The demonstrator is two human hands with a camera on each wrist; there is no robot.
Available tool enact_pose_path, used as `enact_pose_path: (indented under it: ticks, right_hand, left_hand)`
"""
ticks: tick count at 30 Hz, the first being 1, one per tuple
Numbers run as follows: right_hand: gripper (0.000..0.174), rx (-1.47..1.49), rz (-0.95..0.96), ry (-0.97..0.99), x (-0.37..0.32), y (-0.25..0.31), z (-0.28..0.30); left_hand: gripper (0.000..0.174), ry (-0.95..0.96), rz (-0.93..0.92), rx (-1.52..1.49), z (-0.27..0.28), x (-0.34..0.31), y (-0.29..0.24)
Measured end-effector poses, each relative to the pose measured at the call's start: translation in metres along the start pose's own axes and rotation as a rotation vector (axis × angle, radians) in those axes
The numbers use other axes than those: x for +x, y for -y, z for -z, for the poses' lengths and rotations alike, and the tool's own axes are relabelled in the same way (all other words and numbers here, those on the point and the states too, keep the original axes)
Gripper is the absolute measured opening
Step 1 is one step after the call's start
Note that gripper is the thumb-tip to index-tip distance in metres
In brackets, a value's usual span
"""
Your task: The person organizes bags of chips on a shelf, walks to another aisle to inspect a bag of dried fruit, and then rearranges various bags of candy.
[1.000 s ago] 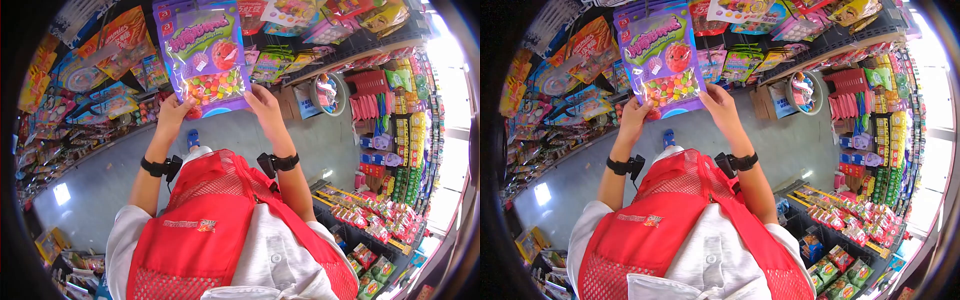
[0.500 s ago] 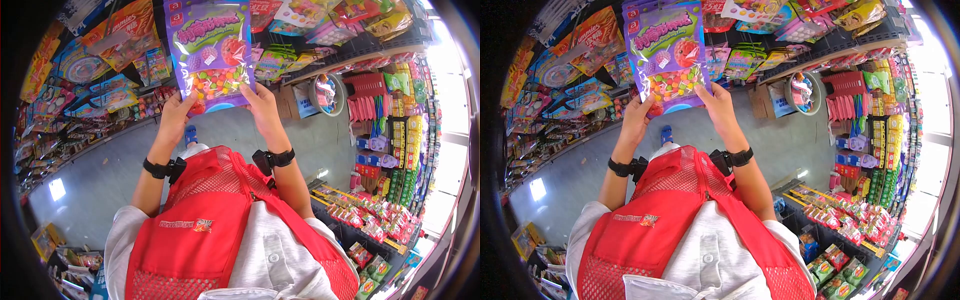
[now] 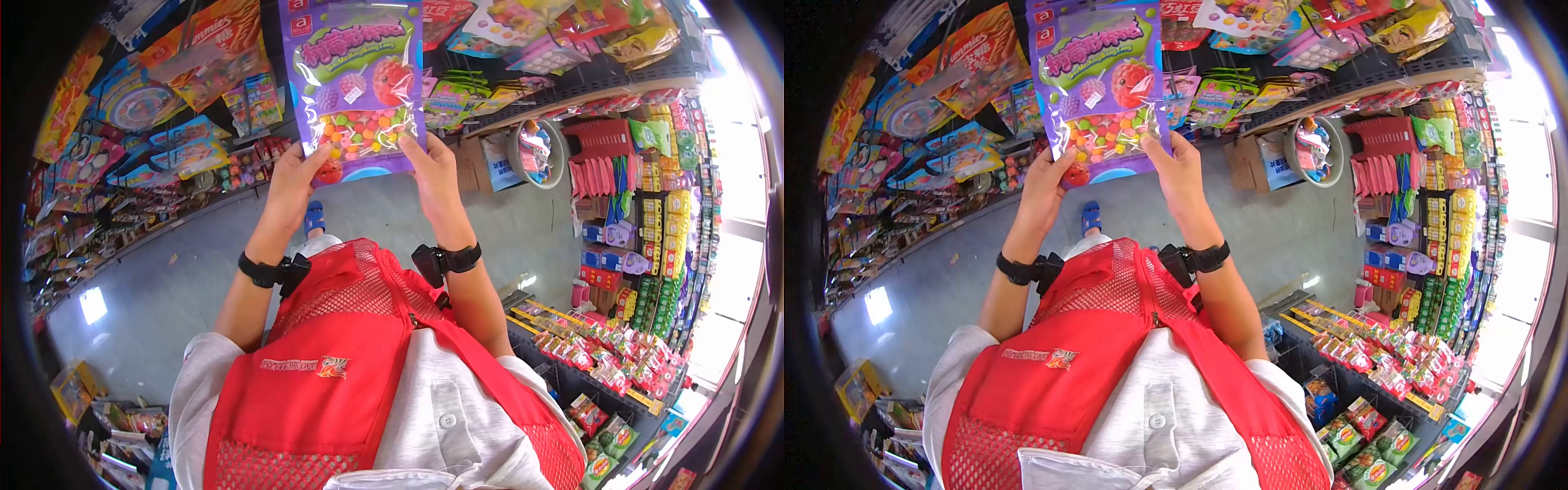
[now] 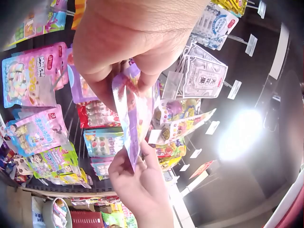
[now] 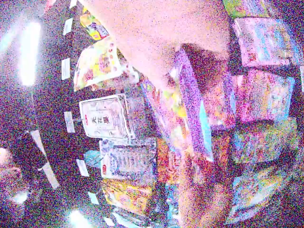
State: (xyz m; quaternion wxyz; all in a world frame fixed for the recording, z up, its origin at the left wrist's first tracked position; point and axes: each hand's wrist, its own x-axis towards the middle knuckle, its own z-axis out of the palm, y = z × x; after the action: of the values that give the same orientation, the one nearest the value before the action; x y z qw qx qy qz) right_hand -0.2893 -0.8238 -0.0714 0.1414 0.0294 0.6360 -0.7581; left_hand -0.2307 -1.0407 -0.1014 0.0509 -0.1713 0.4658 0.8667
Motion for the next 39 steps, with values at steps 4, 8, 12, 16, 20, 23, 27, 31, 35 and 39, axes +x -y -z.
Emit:
enact_pose_path:
  ticks: [4, 8, 12, 16, 20, 23, 27, 31, 35, 39]
  right_hand:
    - [0.024, 0.008, -0.006, -0.032, 0.002, -0.003, -0.003]
    - [0.026, 0.049, -0.027, -0.038, -0.002, -0.001, -0.007]
    - [0.028, 0.044, -0.035, -0.06, -0.001, -0.005, -0.008]
    - [0.027, 0.017, -0.044, -0.051, 0.0, -0.006, -0.006]
    - [0.027, 0.02, -0.048, -0.055, 0.0, -0.004, -0.009]
    - [0.027, 0.019, -0.059, -0.051, 0.003, -0.01, -0.005]
    - [0.028, 0.043, -0.065, -0.038, 0.006, -0.013, -0.002]
    - [0.03, 0.062, -0.077, -0.057, 0.009, -0.016, 0.002]
    - [0.032, 0.074, -0.066, -0.062, 0.01, -0.02, 0.007]
    - [0.034, 0.024, -0.038, -0.112, 0.013, -0.023, 0.011]
  left_hand:
    - [0.025, 0.013, -0.019, 0.027, 0.006, 0.004, 0.004]
    - [0.025, -0.011, -0.049, 0.093, -0.001, 0.001, 0.0]
    - [0.024, -0.044, -0.023, 0.165, -0.002, -0.001, -0.006]
    - [0.027, -0.031, -0.043, 0.178, 0.001, 0.004, -0.001]
    - [0.025, -0.025, -0.051, 0.134, 0.007, 0.014, 0.008]
    - [0.025, -0.032, -0.048, 0.128, 0.008, 0.02, 0.012]
    - [0.025, -0.009, -0.06, 0.122, 0.01, 0.025, 0.014]
    - [0.026, -0.035, -0.062, 0.212, 0.009, 0.029, 0.011]
    - [0.027, -0.042, -0.066, 0.261, 0.02, 0.044, 0.023]
    - [0.027, -0.051, -0.104, 0.216, 0.024, 0.06, 0.03]
